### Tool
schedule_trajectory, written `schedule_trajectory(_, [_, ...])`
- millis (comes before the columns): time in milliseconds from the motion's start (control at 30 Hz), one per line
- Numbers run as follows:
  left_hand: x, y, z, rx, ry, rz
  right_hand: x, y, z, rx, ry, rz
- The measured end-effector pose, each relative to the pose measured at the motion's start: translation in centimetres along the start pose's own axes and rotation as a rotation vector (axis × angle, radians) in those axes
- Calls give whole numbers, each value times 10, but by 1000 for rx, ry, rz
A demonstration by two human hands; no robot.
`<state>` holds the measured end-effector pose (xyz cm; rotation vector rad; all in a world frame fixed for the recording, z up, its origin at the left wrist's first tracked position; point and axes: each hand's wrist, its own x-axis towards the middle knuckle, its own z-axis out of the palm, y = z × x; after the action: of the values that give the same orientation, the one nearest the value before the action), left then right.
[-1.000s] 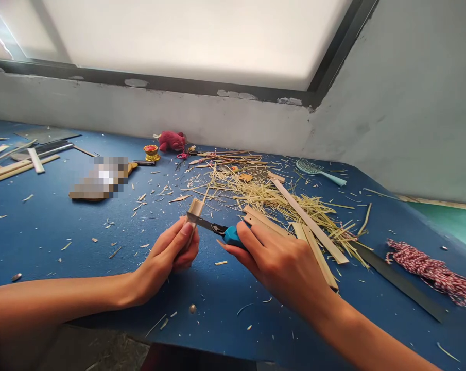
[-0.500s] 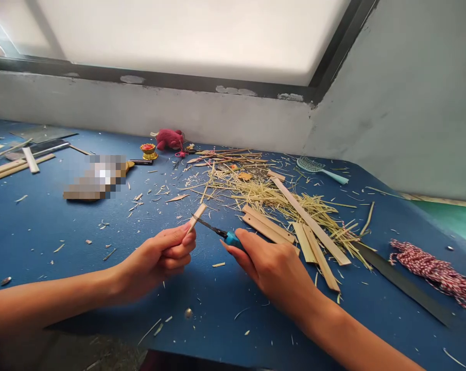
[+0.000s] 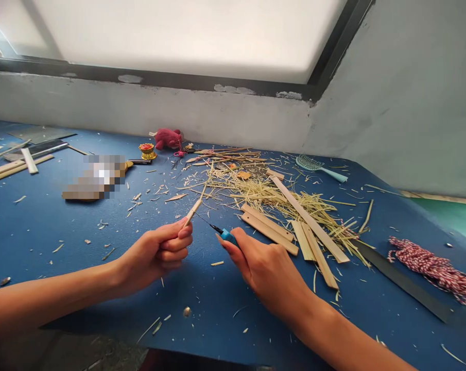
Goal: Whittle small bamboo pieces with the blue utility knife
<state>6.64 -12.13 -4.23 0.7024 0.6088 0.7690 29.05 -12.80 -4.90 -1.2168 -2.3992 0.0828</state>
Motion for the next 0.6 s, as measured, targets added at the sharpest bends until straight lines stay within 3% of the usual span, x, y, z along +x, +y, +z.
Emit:
schedule_trajectory(267, [2, -8, 3, 82, -20, -31, 5, -9, 0, -22, -34, 22])
schedule_trajectory(400, [1, -11, 9, 88, -17, -7, 8, -12, -2, -25, 13, -13])
schedule_trajectory(500, [-4, 0, 13, 68, 3, 0, 7, -6, -4, -11, 33, -31])
schedule_trajectory(600, [-7, 20, 13, 50, 52, 133, 6, 10, -6, -53, 44, -10])
